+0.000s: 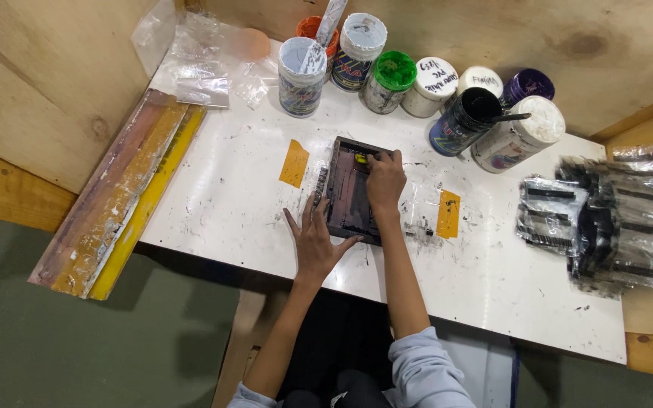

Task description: The person prepares a printing block by applying dark ink with a yellow scraper. They then place a clear plastic sheet over the inked block and press it down to transfer the ink.

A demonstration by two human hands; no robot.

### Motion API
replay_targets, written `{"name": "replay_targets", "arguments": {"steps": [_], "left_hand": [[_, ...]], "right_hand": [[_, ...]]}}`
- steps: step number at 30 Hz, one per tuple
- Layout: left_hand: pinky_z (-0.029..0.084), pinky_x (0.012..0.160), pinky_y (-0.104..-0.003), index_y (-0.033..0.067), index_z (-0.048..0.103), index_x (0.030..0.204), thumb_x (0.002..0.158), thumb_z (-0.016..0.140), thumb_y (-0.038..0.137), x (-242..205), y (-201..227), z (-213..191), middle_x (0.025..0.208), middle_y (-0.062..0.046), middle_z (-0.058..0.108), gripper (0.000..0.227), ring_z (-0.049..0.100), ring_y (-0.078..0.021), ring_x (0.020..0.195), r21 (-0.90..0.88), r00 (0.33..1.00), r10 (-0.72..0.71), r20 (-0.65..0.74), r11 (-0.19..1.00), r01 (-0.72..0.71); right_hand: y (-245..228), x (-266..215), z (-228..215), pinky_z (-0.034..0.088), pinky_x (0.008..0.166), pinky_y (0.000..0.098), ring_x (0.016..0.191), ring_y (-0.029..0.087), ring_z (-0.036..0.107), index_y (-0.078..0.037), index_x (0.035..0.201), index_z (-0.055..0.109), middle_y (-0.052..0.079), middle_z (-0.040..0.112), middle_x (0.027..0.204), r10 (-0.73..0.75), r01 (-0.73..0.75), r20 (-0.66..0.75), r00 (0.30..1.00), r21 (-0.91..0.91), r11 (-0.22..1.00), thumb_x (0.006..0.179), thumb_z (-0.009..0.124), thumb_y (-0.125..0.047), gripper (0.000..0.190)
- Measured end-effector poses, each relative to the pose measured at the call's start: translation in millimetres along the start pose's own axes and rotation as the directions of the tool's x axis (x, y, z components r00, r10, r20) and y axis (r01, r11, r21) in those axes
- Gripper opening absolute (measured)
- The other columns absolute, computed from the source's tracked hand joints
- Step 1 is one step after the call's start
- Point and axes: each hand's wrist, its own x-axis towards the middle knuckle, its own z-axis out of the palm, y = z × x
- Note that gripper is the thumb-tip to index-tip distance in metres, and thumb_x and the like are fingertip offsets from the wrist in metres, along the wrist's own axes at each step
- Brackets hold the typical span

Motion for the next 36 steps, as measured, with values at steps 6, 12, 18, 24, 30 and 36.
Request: {"name": "replay_targets", "arguments": {"steps": [6,12,18,24,30,36], "left_hand": [[-0.004,0.117,-0.071,0.0042,0.049,0.137,0.068,0.089,0.053,1,5,-6,0.130,-0.019,0.068,0.093,0.039,-0.0317,0.147,0.004,1.000,-0.012,0.014,1.000,0.012],[-0.003,0.116,-0.072,0.0051,0.049,0.137,0.068,0.089,0.054,-1,1,-1,0.132,-0.018,0.067,0.094,0.039,-0.0320,0.147,0.010,1.000,-0.004,0.012,1.000,0.004],[-0.004,0.117,-0.071,0.0052,0.049,0.136,0.069,0.089,0.052,-2,0,-1,0.135,-0.018,0.065,0.091,0.037,-0.0326,0.148,0.010,0.999,-0.012,0.032,1.000,0.011],[-0.005,0.118,-0.070,0.0055,0.049,0.136,0.070,0.090,0.049,-3,1,1,0.135,-0.018,0.065,0.089,0.038,-0.0330,0.148,0.011,0.999,-0.029,0.042,1.000,0.029],[-0.004,0.119,-0.069,0.0045,0.050,0.136,0.068,0.091,0.047,-3,-1,2,0.137,-0.018,0.064,0.091,0.035,-0.0316,0.150,0.008,0.999,-0.009,0.035,1.000,0.009],[-0.003,0.119,-0.070,0.0038,0.050,0.136,0.068,0.093,0.043,-3,0,1,0.137,-0.020,0.063,0.089,0.036,-0.0334,0.149,0.010,0.999,-0.023,0.039,1.000,0.023]], "right_hand": [[1,-22,-5,0.061,0.071,0.0306,0.097,0.022,0.060,-0.018,0.101,0.082,0.004,0.070,0.089,-0.100,0.104,0.050,0.994,-0.091,0.990,0.093,0.066,-0.008,0.021],[-4,-51,-20,0.061,0.074,0.0302,0.098,0.021,0.062,-0.017,0.106,0.079,0.006,0.070,0.093,-0.159,0.165,0.083,0.984,-0.080,0.983,0.091,0.067,-0.006,0.022],[-10,-71,-37,0.059,0.077,0.0270,0.097,0.019,0.063,-0.018,0.107,0.078,0.005,0.071,0.094,-0.188,0.196,0.091,0.978,-0.091,0.976,0.089,0.070,-0.003,0.025],[-15,-82,-51,0.061,0.074,0.0286,0.096,0.018,0.062,-0.016,0.106,0.077,0.004,0.068,0.092,-0.189,0.199,0.137,0.972,-0.068,0.978,0.086,0.070,0.001,0.026],[-23,-87,-70,0.061,0.071,0.0273,0.093,0.017,0.062,-0.015,0.106,0.079,0.005,0.068,0.090,-0.191,0.200,0.156,0.969,-0.044,0.979,0.085,0.073,0.002,0.027],[-18,-93,-67,0.061,0.072,0.0277,0.094,0.018,0.062,-0.016,0.106,0.079,0.005,0.069,0.091,-0.201,0.207,0.193,0.960,-0.011,0.978,0.085,0.072,0.002,0.028]]}}
